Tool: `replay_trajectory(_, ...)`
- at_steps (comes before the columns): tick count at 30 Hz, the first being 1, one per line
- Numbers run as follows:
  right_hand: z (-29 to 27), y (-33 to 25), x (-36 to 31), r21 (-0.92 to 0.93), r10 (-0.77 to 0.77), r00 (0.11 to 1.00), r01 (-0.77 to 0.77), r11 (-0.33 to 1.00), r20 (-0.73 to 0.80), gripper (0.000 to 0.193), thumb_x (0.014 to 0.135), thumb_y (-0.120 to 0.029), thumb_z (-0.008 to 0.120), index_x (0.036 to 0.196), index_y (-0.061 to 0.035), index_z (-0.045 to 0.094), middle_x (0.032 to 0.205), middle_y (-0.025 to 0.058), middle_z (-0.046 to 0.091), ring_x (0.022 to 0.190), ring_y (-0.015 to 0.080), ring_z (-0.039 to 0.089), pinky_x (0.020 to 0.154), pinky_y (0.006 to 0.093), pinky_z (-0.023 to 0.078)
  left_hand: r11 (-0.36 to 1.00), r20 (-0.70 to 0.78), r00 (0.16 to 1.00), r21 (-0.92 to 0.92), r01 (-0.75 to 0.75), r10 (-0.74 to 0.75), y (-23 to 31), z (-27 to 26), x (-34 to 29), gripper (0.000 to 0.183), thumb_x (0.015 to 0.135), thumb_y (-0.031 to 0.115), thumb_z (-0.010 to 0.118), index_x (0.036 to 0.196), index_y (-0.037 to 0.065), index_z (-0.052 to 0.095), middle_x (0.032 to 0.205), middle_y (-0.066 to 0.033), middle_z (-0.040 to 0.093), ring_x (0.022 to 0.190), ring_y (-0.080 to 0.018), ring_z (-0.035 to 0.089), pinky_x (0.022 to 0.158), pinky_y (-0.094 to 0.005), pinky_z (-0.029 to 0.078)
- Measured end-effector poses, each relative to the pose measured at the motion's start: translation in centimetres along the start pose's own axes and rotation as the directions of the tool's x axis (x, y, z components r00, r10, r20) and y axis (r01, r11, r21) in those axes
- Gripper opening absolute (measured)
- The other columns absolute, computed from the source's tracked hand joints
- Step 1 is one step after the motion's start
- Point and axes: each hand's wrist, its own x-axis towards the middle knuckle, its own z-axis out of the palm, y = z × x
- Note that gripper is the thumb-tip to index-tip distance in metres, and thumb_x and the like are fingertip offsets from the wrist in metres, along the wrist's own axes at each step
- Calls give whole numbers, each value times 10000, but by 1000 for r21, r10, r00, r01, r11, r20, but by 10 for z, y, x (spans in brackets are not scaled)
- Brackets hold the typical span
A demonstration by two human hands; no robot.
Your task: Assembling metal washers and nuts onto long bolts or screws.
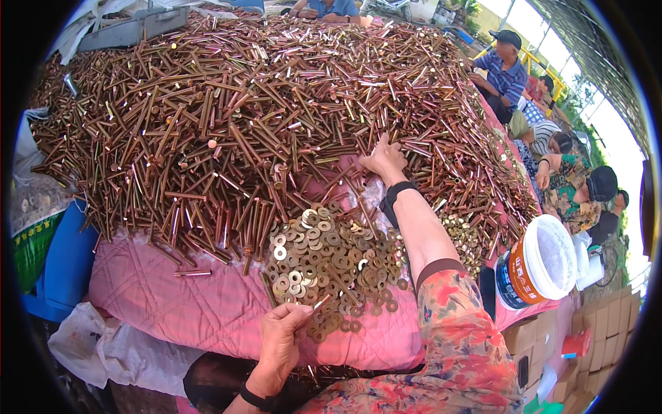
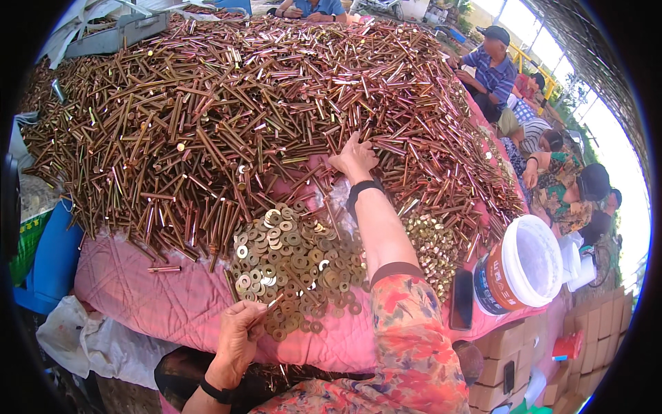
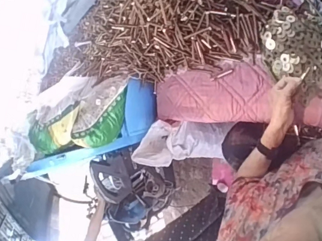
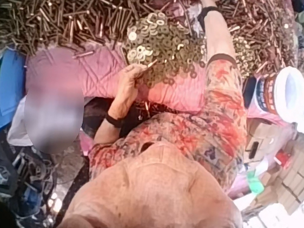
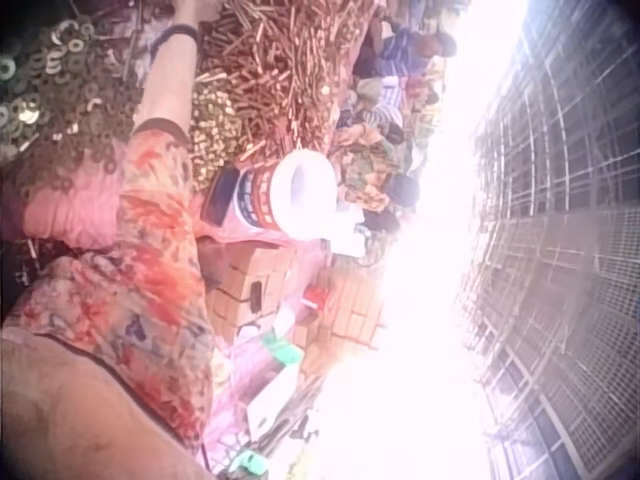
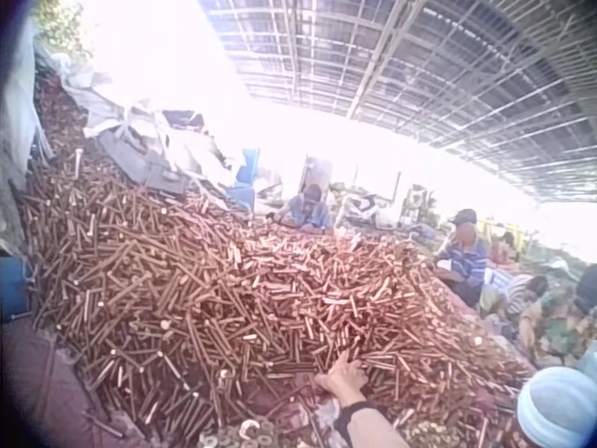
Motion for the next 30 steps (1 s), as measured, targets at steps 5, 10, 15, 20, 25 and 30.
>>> replay_trajectory(5,3,8,9,-13,-64,998,64,998,-7,806,641,-382,743,1266,-59,351,1190,214,477,1080,354,540,896,427,437,1000,3,1000,-1,5,-5,0,2,1,42,774,51,660,748,36,631,626,15,546,473,-33,388,434,-175,254)
replay_trajectory(10,2,11,3,32,-127,990,129,991,-57,690,672,-272,664,1245,-13,380,1184,269,484,1069,392,544,879,426,459,998,-11,1000,55,-12,12,4,4,1,68,780,67,636,720,63,604,627,18,538,485,-33,395,440,-183,263)
replay_trajectory(15,-4,21,-15,-39,-240,968,238,971,-79,519,695,-211,644,1159,-55,473,1140,235,529,1039,384,561,843,444,469,998,27,999,43,-37,36,1,3,-1,75,784,71,639,720,59,602,631,15,541,488,-30,393,444,-180,264)
replay_trajectory(20,-3,30,-54,-81,-387,918,381,921,-80,365,687,-167,614,1042,-97,566,1096,208,538,987,381,584,808,450,484,997,44,997,47,-61,59,-4,0,-8,81,785,68,636,715,60,596,613,13,533,472,-29,386,430,-176,257)
replay_trajectory(25,-12,42,-113,-168,-385,921,389,906,57,318,710,-156,616,1026,-125,613,1133,132,533,985,351,595,815,427,501,992,52,994,72,-100,96,-3,1,-13,115,773,88,648,685,83,574,590,33,502,463,-20,367,426,-171,249)
replay_trajectory(30,-23,71,-146,29,-483,865,484,875,133,320,685,-133,587,999,-75,596,1002,185,614,934,368,597,795,437,480,985,75,988,94,-143,136,-9,-4,-13,170,770,93,641,638,117,536,590,51,496,460,-15,362,424,-165,242)
